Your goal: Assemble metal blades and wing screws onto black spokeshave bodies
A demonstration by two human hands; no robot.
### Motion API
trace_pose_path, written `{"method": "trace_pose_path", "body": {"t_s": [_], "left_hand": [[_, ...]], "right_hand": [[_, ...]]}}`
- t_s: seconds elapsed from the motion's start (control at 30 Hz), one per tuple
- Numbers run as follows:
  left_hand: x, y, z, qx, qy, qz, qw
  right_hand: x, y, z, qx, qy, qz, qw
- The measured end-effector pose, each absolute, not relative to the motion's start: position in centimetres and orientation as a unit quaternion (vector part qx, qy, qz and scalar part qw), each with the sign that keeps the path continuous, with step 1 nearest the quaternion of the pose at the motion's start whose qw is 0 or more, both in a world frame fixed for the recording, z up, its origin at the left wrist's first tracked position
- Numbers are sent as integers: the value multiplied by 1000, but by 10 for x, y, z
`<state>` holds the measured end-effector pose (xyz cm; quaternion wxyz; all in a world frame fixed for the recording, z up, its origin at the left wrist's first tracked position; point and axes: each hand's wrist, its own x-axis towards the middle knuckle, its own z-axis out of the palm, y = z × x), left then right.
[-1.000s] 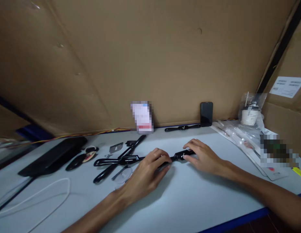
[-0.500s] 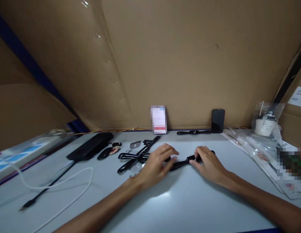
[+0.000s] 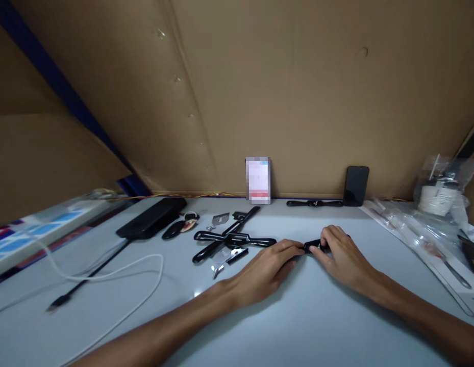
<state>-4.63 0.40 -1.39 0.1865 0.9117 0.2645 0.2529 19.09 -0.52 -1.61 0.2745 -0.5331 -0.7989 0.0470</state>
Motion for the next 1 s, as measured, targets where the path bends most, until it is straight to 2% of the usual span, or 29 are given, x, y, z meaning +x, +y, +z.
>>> {"method": "trace_pose_path", "body": {"t_s": [0.43, 0.83, 1.0], "left_hand": [[-46, 6, -14, 918, 241, 262, 174], [-46, 7, -13, 917, 233, 274, 172], [-46, 7, -12, 916, 237, 274, 171]], "right_hand": [[189, -5, -9, -560, -799, 53, 211], [193, -3, -7, -550, -798, 102, 224], [193, -4, -8, -547, -801, 83, 230]]}}
